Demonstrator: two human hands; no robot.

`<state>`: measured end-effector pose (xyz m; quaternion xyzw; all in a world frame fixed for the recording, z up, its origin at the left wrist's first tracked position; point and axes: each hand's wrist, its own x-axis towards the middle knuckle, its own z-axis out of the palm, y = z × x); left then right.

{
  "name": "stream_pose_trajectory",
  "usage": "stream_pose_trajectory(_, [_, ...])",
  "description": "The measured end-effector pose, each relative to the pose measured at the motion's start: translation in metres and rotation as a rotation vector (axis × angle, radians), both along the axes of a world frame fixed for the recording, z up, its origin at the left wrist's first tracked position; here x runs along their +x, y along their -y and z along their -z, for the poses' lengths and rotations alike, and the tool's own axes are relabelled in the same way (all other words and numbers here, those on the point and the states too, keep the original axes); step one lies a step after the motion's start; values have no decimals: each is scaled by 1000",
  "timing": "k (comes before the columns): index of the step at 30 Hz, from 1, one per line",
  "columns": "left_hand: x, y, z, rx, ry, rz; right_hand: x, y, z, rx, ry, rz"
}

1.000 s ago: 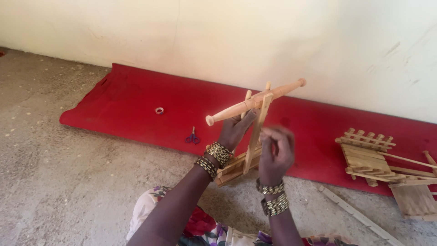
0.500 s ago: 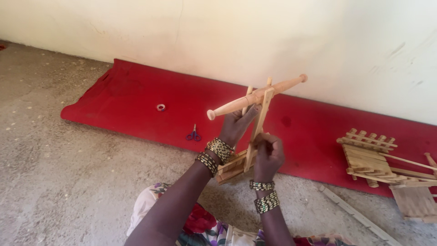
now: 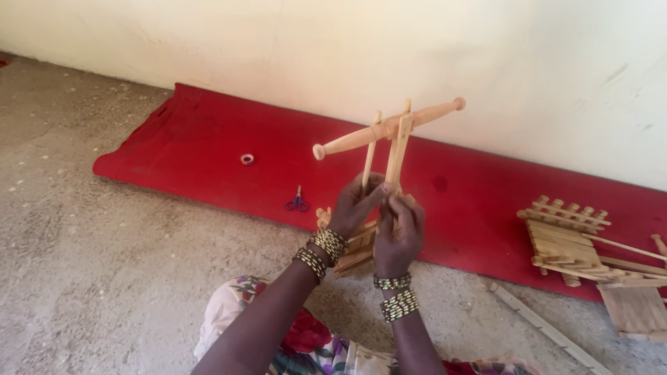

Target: The person sits on the floor assembling a small wooden toy structure, fitting wooden slats and dowels into a slotted base and attaching a turned spindle piece upright between the parts, pressing the pieces together by hand to build up the toy.

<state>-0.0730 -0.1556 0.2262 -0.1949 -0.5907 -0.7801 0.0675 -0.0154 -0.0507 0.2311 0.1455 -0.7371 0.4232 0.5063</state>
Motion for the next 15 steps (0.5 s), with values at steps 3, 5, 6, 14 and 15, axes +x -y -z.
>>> stream_pose_trajectory(3, [6,3,18,-101,24,-15,-2,1,37,-219,198,-66])
stream_pose_trajectory(5, [5,4,25,-155,64,-7,-5,-3,51,-275,201,-141])
stream_pose_trajectory(6, [4,4,28,-167,93,1,-9,-5,54,-300,203,-178])
stream_pose_trajectory(14, [-4,6,43,-214,194,-35,-23,-13,17,-317,166,-274])
stream_pose_trajectory(15, [-5,8,46,-203,197,-31,-21,-12,15,-366,189,-319])
